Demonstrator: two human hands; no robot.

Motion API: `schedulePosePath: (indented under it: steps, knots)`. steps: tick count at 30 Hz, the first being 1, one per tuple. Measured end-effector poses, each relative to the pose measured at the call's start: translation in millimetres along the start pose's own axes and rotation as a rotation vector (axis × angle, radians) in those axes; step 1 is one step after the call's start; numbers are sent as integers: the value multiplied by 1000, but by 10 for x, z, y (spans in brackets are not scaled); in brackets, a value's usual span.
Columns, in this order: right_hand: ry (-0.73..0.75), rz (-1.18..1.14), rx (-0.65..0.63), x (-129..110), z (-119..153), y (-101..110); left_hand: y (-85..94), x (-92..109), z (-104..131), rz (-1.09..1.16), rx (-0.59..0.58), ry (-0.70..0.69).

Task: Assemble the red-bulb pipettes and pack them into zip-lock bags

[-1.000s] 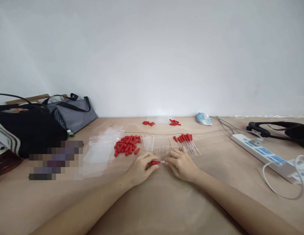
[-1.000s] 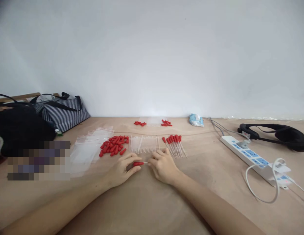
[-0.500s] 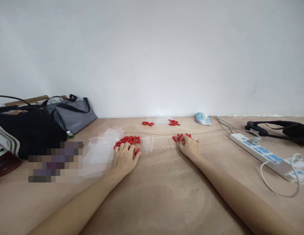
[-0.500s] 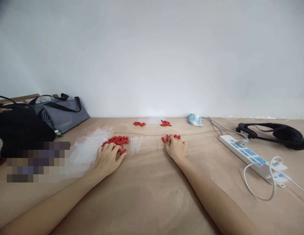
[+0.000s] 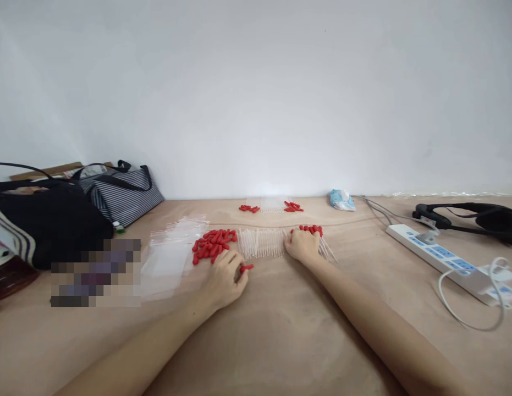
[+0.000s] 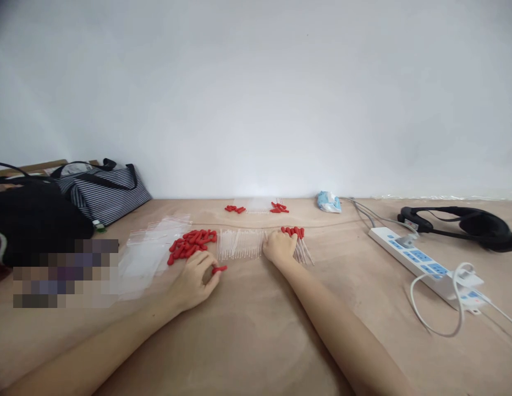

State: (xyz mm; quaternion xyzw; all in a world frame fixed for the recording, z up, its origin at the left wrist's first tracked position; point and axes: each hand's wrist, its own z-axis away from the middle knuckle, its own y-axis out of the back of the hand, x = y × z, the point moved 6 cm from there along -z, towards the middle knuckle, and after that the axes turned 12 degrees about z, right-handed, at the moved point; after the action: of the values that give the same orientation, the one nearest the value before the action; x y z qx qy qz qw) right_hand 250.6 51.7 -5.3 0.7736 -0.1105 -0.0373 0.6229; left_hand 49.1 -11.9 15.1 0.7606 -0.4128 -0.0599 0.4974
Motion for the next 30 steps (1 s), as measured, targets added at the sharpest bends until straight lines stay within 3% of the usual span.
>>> schedulePosePath:
  steps: [6,9,12,15,18,30]
  knots:
    - [15,24,0,-55,14,9,-175,14,47,206,-106,51]
    - [65,-13,80,-3,108,84,-180,-12,45,266,-100,52]
    - [309,-290,204,14,306,182,-146,-1,35,324,-77,68]
    - [589,-618,247,19,597,244,-145,28,30,371,-88,119]
    - [708,-714,262,-5,830,259,-157,64,25,372,-66,122]
    - [761,-612,236,-144,968,293,-156,161,-7,367,-74,35]
